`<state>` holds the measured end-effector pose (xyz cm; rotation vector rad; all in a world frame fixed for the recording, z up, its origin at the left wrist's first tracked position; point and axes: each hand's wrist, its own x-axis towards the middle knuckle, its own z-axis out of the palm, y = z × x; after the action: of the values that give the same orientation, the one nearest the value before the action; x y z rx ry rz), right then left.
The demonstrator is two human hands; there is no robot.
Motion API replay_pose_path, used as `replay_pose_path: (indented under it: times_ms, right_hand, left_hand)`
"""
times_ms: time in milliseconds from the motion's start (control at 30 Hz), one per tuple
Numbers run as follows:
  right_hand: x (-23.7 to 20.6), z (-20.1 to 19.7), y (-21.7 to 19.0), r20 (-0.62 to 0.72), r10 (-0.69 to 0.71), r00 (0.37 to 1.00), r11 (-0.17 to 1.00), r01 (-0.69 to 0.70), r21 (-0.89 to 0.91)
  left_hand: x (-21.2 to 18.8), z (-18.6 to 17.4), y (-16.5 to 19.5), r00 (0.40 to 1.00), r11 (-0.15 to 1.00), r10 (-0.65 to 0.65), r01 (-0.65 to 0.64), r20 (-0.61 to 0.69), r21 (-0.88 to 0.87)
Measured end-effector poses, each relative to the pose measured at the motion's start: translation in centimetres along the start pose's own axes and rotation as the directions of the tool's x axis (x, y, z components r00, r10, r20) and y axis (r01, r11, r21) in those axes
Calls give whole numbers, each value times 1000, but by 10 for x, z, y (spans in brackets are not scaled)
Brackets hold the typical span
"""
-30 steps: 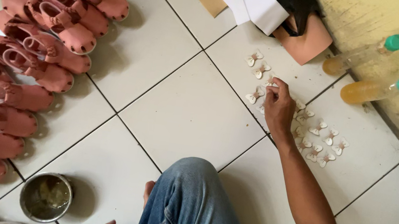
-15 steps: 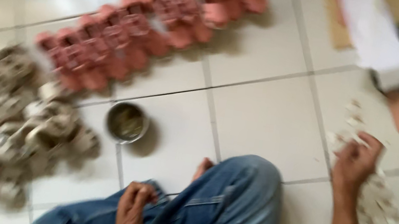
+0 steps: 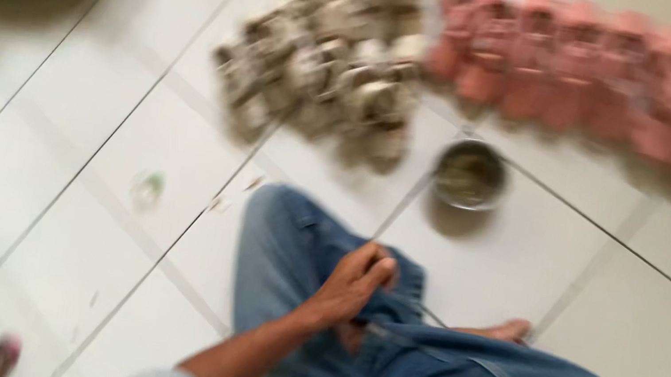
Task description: The person sits cross-legged on the tiled floor and assembles small white bow-shaped decorations, dipping pieces into a metal bowl of liquid and pressing them into shape by hand. Finished pieces are laid in rows on the floor beside rows of children's clogs.
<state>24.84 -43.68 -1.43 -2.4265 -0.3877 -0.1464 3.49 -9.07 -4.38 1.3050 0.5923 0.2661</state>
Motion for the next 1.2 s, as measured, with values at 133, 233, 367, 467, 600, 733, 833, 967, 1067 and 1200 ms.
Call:
replay_pose_path:
  times_ms: [133, 233, 367, 467, 600, 733, 833, 967, 1067, 1200]
  right_hand:
    - [-3, 42, -22, 130, 55, 990, 958, -89, 273]
    - [-1, 66, -38, 224, -70, 972, 964, 8, 267]
    - [14, 81, -57, 339, -277, 899, 941, 183, 284]
    - [14, 86, -69, 396, -152, 905, 950, 23, 311]
    - [5, 92, -74, 426, -69, 902, 964, -50, 261]
    - [9, 103, -55, 460, -211, 862, 947, 65, 314]
    - [14, 112, -28, 455, -180, 872, 971, 83, 225]
    - [19, 119, -6, 444, -189, 876, 978, 125, 169]
    - [21, 116, -24, 480, -225, 848, 967, 136, 214]
    - [10, 108, -96, 467, -61, 882, 972, -54, 228]
  left_hand:
    - [-7, -34, 16, 986, 999, 38, -39, -160, -3]
    - [-11, -76, 23, 909, 992, -42, -10, -415, -122]
    - [-24, -132, 20, 796, 973, 179, -229, -579, -14]
    - [-40, -163, 11, 751, 980, 126, -197, -648, -38]
    - [-41, -185, -7, 714, 985, 120, -170, -690, -5]
    - [-22, -199, -26, 621, 1000, 21, -2, -783, 25]
    - [-11, -209, -37, 596, 969, 122, 103, -794, 226]
    - [0, -221, -41, 653, 668, 479, 161, -586, 726]
    - [8, -223, -39, 708, 641, 456, 160, -539, 751]
    - [19, -218, -31, 638, 707, 542, 7, -547, 708]
